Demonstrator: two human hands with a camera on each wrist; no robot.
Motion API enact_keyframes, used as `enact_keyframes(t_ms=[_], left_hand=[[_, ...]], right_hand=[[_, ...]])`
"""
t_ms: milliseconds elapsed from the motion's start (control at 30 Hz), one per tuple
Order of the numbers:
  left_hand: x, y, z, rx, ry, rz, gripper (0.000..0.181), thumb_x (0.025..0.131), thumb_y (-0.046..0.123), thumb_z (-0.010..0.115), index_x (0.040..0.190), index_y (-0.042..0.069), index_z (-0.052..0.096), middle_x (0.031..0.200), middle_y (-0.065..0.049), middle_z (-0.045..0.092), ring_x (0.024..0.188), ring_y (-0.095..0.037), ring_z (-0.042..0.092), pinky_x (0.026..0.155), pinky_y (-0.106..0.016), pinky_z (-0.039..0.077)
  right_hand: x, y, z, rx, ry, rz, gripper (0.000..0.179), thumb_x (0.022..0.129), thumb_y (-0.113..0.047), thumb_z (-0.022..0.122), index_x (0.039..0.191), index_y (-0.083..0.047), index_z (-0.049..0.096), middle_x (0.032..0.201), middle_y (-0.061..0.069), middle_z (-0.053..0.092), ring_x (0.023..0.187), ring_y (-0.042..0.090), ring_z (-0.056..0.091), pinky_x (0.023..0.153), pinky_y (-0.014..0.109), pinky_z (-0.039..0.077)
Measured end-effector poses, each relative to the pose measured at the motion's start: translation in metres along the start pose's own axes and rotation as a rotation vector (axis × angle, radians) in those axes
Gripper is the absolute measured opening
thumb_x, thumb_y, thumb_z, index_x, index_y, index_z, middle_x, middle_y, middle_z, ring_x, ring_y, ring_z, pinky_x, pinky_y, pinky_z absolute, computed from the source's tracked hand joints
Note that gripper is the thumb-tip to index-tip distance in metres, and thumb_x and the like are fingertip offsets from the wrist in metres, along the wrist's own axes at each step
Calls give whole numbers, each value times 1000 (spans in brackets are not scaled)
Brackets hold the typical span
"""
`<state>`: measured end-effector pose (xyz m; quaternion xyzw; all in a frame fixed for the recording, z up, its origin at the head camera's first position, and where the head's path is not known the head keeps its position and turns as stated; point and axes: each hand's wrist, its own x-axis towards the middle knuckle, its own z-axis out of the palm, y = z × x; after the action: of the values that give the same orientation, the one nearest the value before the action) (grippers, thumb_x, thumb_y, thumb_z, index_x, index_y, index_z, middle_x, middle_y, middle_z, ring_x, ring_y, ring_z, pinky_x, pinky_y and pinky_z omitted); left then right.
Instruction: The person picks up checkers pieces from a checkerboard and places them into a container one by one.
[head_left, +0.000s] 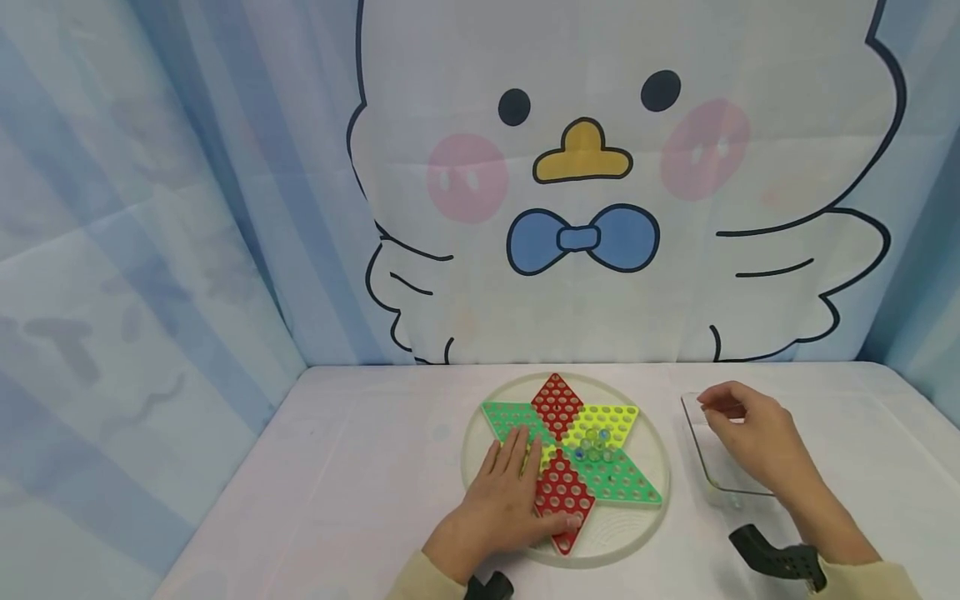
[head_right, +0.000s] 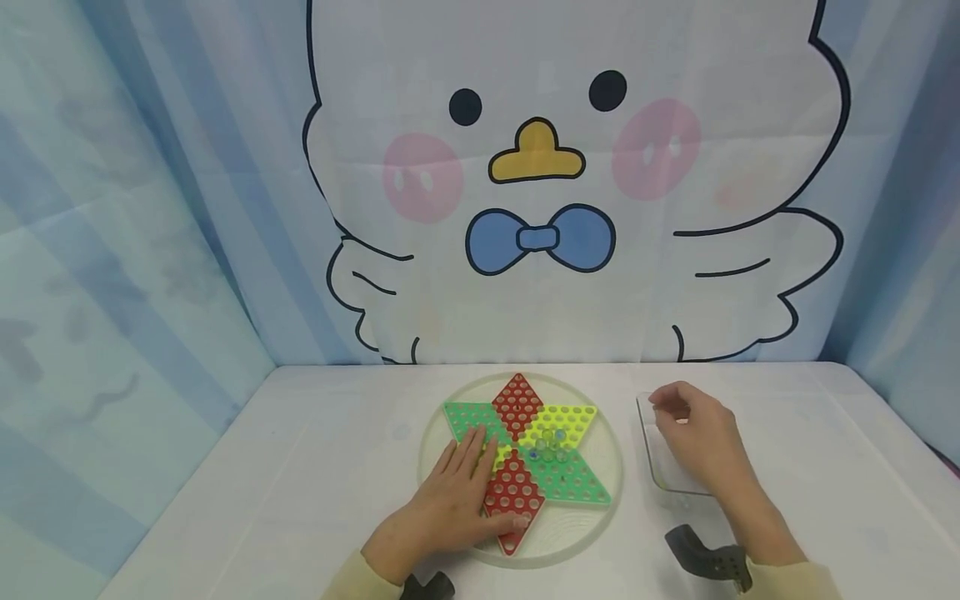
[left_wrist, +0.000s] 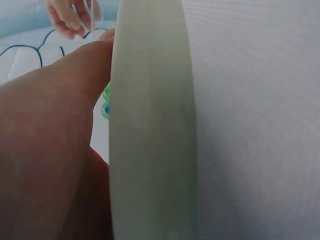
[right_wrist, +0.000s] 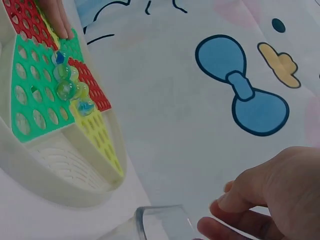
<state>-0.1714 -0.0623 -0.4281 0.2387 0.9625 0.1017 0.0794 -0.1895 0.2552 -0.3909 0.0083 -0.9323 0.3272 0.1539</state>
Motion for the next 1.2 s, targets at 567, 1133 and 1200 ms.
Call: enact_keyframes(t_ms=[567, 1133, 1200], left_hand=[[1, 0, 1, 2, 12, 4, 105, 87, 79, 44, 159, 8, 16, 167, -15, 8, 156, -26, 8, 125, -48, 15], [2, -1, 2, 19, -1, -3, 106, 87, 81, 42, 160, 8, 16, 168, -14, 8, 156, -26, 7, 125, -47, 15], [2, -1, 2, 22, -1, -5, 106, 86, 81, 41, 160, 9, 16, 168, -13, 8, 156, -26, 7, 125, -47, 14]], right_hand=[[-9, -30, 11, 125, 70, -146, 13, 96, -9, 62, 108, -6, 66, 104, 11, 70, 86, -18, 50, 72, 3, 46], [-12, -45, 32, 191, -45, -128, 13, 94, -5, 65, 107, -4, 66, 102, 9, 70, 90, 10, 64, 74, 14, 53], [-13, -46, 34, 199, -48, -133, 13, 93, -4, 65, 106, -3, 66, 101, 9, 70, 90, 11, 64, 74, 16, 54]])
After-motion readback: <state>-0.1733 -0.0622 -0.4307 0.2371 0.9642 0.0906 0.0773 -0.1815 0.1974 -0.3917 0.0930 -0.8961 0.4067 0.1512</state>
